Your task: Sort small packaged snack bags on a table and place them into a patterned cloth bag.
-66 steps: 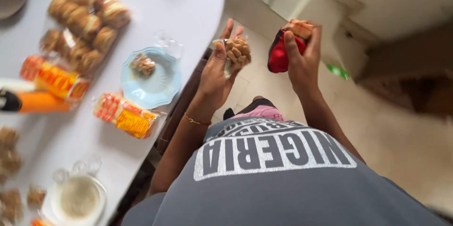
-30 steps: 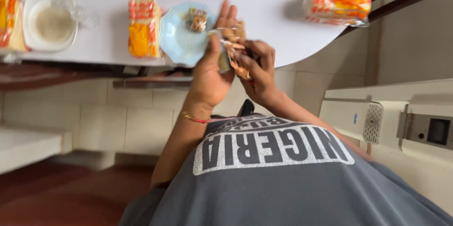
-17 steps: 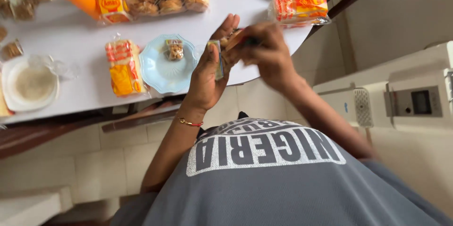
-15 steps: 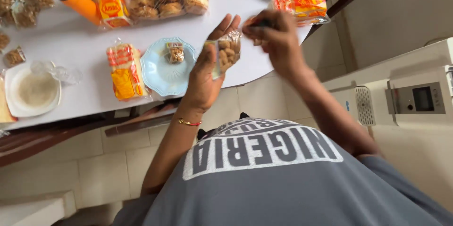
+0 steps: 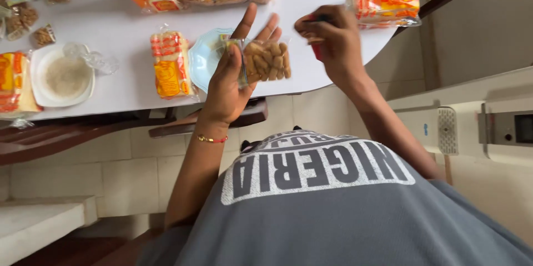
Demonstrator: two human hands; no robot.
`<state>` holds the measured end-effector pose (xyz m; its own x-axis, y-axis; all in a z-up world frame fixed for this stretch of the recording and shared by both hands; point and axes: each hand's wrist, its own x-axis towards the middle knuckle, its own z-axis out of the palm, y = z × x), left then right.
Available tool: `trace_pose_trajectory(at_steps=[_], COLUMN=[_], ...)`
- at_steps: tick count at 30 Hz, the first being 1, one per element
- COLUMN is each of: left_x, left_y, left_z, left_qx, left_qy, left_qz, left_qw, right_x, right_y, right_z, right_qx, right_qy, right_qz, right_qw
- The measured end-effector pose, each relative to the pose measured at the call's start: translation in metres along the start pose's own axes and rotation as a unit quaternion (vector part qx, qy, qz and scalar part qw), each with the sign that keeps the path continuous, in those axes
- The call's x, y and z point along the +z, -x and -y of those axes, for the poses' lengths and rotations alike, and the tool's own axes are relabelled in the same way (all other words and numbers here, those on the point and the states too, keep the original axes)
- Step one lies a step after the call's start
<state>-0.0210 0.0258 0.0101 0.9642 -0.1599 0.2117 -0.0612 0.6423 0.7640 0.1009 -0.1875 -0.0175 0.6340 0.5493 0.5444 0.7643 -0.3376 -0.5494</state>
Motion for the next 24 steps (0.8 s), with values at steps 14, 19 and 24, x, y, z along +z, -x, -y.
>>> trace_pose_trajectory(at_steps=[14, 19, 24], left_x=[-0.039, -0.048, -0.034], left_y=[0.015, 0.021, 0.011], left_z=[-0.008, 0.010, 0.043], left_qx=[0.116, 0.147, 0.026], left_qy=[0.100, 0.041, 0.076], left_qz=[-0.093, -0.101, -0.135], left_qw=[0.984, 0.983, 0.987], right_x=[0.075, 0.052, 0.044], right_y=[0.051, 0.037, 0.009], right_z=[0.012, 0.026, 0.066], right_qx=[-0.097, 0.016, -0.080], right_qy=[-0.034, -0.149, -0.030], right_qz=[-0.025, -0.015, 0.103], right_qw=[0.994, 0.989, 0.991])
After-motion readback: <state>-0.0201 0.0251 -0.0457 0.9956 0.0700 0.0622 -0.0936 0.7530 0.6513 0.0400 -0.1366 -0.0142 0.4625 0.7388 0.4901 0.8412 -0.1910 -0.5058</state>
